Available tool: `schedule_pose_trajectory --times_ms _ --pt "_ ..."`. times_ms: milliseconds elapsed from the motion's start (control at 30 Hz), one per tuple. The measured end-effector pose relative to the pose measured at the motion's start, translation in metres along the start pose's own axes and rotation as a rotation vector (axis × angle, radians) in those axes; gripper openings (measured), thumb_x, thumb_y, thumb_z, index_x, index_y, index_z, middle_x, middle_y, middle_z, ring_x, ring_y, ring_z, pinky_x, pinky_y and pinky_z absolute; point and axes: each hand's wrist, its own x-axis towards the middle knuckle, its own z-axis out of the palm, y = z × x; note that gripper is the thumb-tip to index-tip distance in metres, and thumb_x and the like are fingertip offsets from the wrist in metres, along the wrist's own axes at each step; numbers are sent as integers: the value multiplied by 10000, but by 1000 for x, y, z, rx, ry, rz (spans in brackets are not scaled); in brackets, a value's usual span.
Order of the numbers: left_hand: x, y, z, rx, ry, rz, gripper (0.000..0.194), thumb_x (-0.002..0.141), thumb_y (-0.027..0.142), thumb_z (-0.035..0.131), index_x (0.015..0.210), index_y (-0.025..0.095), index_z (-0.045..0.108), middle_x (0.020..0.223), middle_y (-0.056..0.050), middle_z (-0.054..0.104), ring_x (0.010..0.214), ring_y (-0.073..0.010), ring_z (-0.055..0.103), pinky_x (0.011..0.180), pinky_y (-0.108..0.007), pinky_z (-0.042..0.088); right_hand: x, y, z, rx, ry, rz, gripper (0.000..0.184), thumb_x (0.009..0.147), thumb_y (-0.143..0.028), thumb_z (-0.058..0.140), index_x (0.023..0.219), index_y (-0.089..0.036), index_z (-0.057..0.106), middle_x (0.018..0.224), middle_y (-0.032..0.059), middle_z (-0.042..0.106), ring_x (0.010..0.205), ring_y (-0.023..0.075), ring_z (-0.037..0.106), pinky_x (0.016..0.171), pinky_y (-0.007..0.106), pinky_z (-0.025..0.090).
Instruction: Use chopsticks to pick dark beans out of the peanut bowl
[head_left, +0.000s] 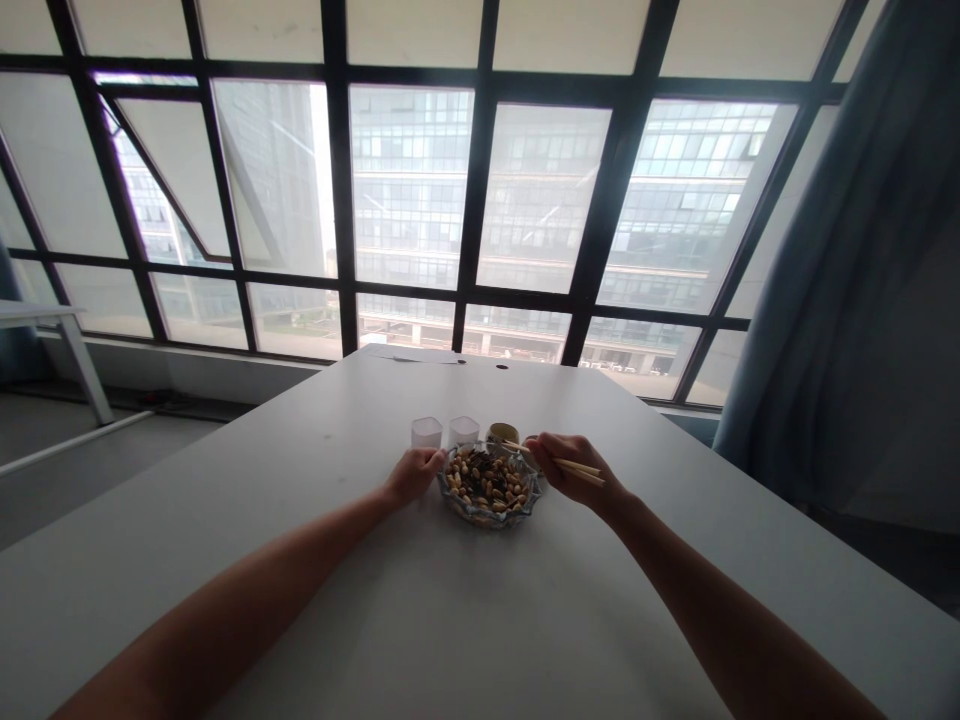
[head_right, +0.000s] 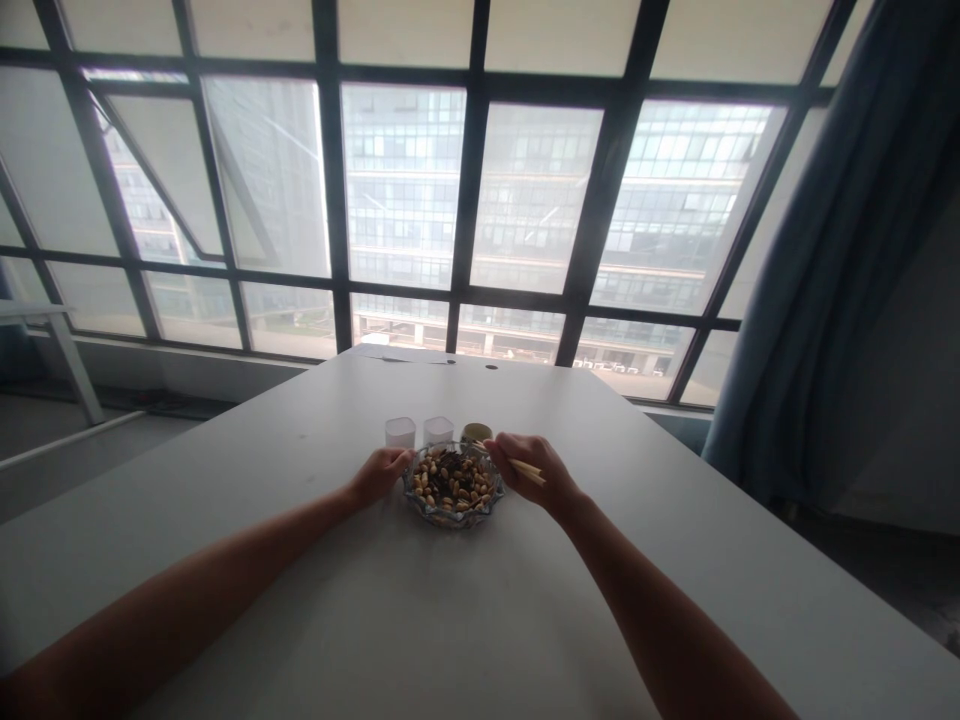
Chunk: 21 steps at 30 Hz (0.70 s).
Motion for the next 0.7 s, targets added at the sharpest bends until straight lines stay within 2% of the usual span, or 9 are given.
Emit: schedule_pose_trajectory --times_ms 200,400,567,700 --pt "1 -3 1 13 -2 -3 461 807 580 387 535 227 268 525 53 245 544 -107 262 546 -270 189 0 0 0 -73 -8 -61 430 992 -421 480 618 -211 437 554 -21 473 465 104 364 499 252 305" --pt "1 -2 0 10 -3 -2 462 812 582 392 544 226 272 525 53 250 544 -106 261 544 -268 191 0 -2 -1 -134 -38 -32 479 1005 -513 381 623 -226 413 559 -15 478 467 116 378 501 258 334" --pt "0 0 0 4 0 0 460 815 572 402 538 224 280 517 51 266 539 -107 272 540 -268 202 1 -2 0 -109 -24 -43 453 1003 -474 416 626 -225 442 559 -13 497 467 114 383 504 256 332" --pt "0 1 0 -1 1 1 467 809 579 411 531 225 286 511 50 269 538 -108 278 536 -266 205 1 -2 0 -40 -22 -3 477 976 -532 457 612 -224 473 556 -8 518 464 114 381 500 250 336"
